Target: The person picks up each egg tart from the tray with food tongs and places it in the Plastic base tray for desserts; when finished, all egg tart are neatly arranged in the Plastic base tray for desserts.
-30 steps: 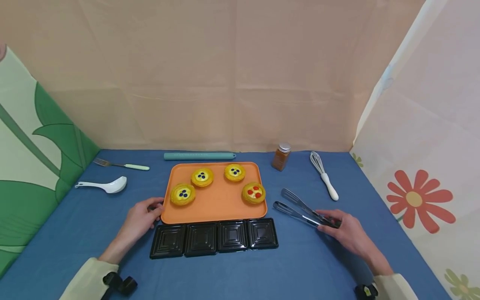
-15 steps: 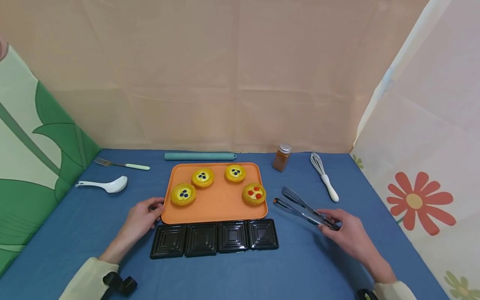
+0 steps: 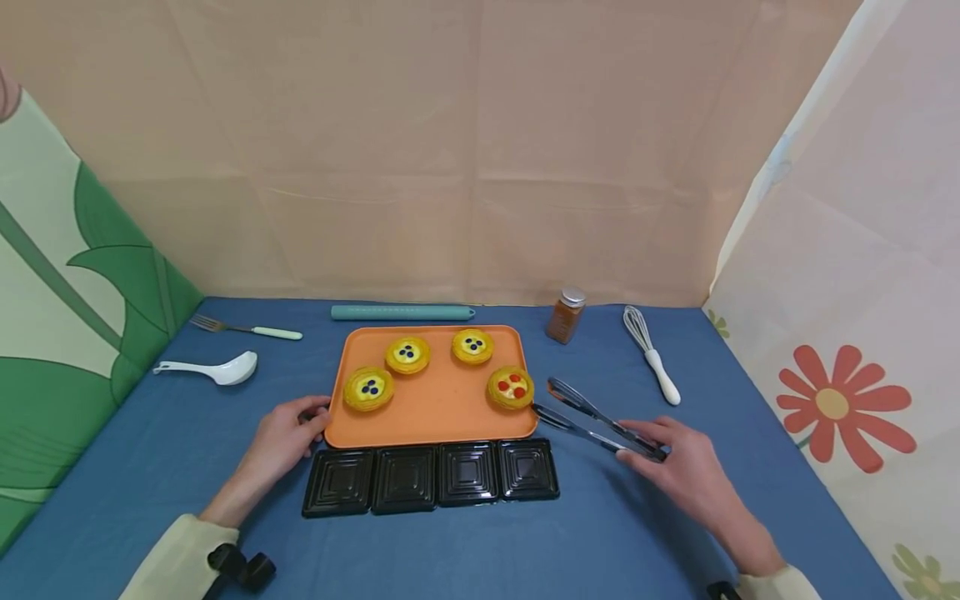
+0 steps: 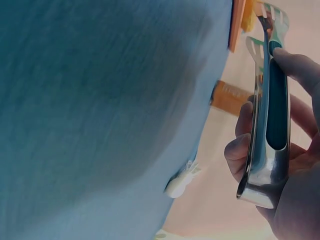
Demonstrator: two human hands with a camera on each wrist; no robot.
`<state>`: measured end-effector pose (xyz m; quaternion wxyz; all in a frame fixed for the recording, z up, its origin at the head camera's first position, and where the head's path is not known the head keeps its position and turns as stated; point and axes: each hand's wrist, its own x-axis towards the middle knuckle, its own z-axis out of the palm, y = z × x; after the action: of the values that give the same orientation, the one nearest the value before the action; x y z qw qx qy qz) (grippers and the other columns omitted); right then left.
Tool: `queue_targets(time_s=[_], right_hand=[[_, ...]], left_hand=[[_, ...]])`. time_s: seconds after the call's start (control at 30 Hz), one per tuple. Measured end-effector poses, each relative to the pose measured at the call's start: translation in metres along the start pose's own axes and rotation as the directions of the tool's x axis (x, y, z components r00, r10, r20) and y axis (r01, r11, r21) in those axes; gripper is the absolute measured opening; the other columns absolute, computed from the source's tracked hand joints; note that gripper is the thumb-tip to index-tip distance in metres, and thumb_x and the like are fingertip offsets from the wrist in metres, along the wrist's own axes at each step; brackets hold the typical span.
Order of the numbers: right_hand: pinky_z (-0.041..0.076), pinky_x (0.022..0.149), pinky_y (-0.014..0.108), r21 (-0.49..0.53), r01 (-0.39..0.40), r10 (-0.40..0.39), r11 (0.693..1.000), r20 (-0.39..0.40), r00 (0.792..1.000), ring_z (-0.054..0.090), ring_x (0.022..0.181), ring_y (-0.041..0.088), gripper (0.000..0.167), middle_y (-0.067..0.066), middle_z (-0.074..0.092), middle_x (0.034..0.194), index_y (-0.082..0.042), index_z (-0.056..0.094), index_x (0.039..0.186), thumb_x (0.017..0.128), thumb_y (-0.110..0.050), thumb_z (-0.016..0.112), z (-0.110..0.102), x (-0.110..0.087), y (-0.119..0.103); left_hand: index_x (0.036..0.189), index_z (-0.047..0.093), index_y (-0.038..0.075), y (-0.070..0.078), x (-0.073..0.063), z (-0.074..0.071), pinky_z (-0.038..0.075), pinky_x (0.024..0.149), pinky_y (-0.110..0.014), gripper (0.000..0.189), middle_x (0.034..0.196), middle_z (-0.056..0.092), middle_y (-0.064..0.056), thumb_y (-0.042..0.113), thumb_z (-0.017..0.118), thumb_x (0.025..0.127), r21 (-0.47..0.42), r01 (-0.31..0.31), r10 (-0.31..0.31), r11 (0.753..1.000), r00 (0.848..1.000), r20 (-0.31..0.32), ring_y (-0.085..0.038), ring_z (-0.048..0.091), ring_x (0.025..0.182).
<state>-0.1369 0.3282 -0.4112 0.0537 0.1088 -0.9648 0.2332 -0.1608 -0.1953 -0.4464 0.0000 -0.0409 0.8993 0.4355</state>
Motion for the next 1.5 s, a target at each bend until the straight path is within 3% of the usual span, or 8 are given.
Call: queue_targets(time_s=[0.4,0.87,1.5], right_hand=[[0.043,0.055,0.027,-0.045,0.056,-0.056,0.997,-0.009,0.998,0.051,0.074,0.014,0.042,-0.002,0.063,0.094,-0.012,0.074,0.123,0.085,-0.030,0.083,0.009,0.010,-0.009],[0.050,0.063,0.032,-0.041,0.103,-0.103,0.994,-0.022,0.994,0.063,0.087,0.017,0.042,0.002,0.067,0.104,-0.013,0.073,0.125,0.087,-0.031,0.081,0.018,0.020,-0.012],[0.052,0.066,0.037,-0.010,0.110,-0.110,0.994,-0.008,0.994,0.067,0.094,0.023,0.034,0.003,0.070,0.106,-0.010,0.076,0.119,0.089,-0.026,0.080,0.015,0.022,-0.021]], left_hand=[[0.132,0.061,-0.006,-0.001,0.000,0.000,0.049,0.054,-0.030,0.036,0.097,0.063,-0.011,0.010,0.054,0.100,0.002,0.003,-0.003,1.000,1.000,0.001,-0.018,0.056,0.063],[0.131,0.061,-0.006,0.000,0.001,0.000,0.048,0.054,-0.030,0.036,0.095,0.061,-0.010,0.010,0.054,0.100,-0.010,0.003,-0.003,1.000,1.000,0.005,-0.018,0.055,0.064],[0.131,0.061,-0.007,0.000,-0.001,0.000,0.048,0.053,-0.030,0.035,0.097,0.062,-0.011,0.010,0.055,0.101,-0.013,0.008,-0.008,1.000,1.000,0.002,-0.018,0.055,0.062]])
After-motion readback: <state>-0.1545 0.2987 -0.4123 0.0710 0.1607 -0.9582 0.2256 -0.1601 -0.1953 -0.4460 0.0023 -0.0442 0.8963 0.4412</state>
